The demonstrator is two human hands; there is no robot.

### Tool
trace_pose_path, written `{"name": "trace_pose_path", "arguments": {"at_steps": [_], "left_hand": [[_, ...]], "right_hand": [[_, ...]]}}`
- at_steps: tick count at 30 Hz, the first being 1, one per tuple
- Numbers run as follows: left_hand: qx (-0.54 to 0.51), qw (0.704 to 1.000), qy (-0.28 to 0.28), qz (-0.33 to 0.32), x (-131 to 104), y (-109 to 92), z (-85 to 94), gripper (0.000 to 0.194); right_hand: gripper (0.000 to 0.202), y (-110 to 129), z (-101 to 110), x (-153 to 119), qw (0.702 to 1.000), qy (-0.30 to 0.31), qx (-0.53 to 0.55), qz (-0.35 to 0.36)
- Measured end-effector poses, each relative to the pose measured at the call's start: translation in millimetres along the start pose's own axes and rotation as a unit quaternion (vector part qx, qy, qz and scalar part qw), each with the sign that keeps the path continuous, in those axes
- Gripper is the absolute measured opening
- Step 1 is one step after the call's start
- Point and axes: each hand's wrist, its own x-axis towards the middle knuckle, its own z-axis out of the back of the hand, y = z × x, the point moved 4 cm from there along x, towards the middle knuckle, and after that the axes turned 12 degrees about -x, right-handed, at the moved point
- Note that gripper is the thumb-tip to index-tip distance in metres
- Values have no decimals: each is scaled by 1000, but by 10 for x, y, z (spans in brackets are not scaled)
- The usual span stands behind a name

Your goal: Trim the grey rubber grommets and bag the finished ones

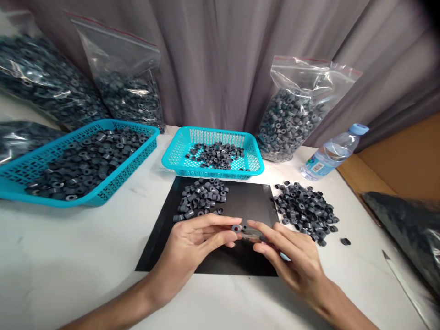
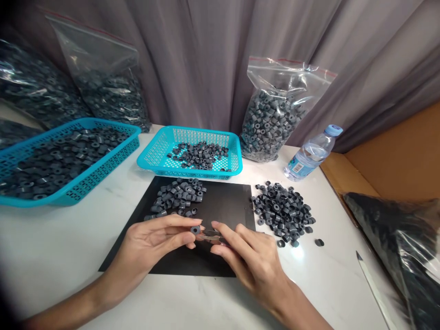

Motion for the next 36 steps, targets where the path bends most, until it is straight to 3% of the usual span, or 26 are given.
{"name": "trace_pose_path", "arguments": {"at_steps": [14,20,28,36], "left_hand": [[16,1000,-1,-10,-39,16,-34,18],[51,997,-17,-47,-41,5,-25,17],[150,979,7,-137,-68,-29,-14,20],[180,969,18,-166,-94,-24,-10,20]], "right_hand": [[27,39,25,1,1000,12,-17,12],[29,26,0,-13,1000,29,-8,-4],[31,26,0,-20,1000,26,-1,-7],[32,23,-8,-39,1000,30,-3,3]]}}
